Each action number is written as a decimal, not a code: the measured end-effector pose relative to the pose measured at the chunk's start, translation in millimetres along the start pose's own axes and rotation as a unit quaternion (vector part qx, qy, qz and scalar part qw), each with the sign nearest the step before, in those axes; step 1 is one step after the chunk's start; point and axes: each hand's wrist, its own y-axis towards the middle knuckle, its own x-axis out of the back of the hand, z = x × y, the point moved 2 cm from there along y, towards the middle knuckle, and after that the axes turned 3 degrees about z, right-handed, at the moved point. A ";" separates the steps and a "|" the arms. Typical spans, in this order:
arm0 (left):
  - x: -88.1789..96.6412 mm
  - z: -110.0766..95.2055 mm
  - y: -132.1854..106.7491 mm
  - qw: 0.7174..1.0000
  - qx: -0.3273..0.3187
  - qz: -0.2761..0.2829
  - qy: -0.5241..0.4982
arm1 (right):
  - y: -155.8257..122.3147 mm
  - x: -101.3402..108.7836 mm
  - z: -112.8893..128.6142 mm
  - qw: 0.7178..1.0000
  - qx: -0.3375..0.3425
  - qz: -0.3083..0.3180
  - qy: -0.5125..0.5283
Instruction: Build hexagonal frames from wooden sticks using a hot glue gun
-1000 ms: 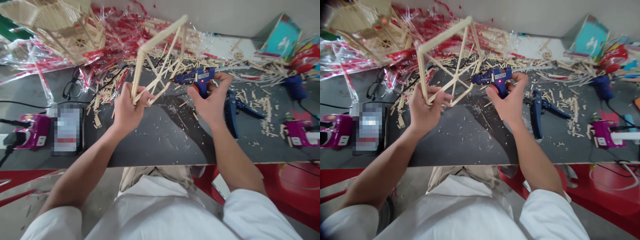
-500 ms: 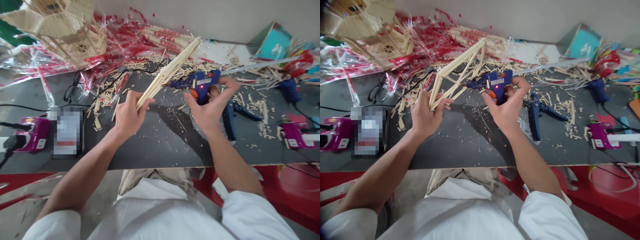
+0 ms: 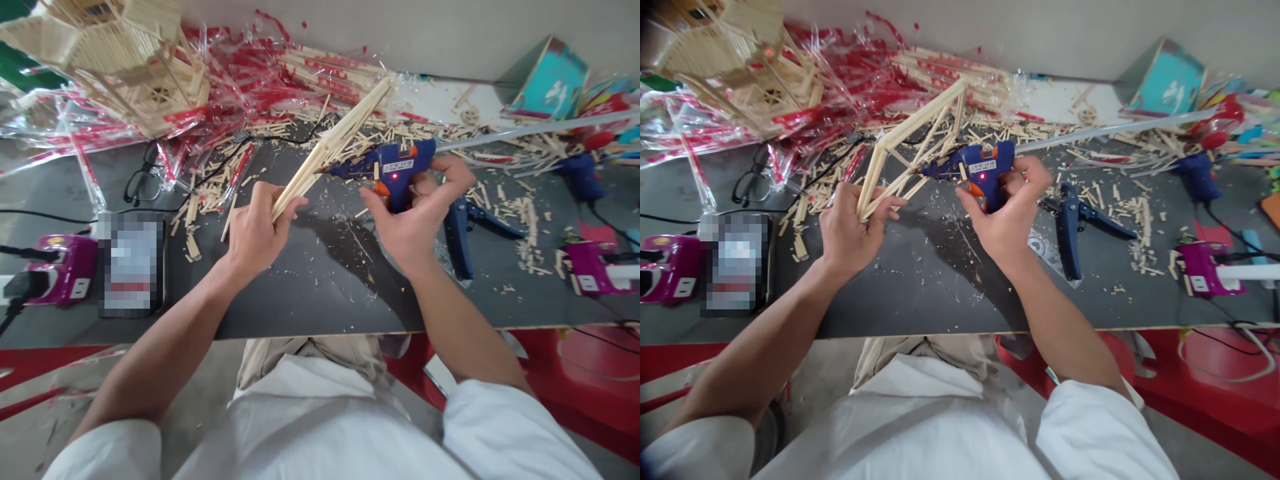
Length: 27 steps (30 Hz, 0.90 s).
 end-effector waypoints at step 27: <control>0.3 -3.1 0.1 1.000 -0.005 -0.010 0.020 | 2.9 5.7 -1.0 1.000 0.005 0.003 -0.015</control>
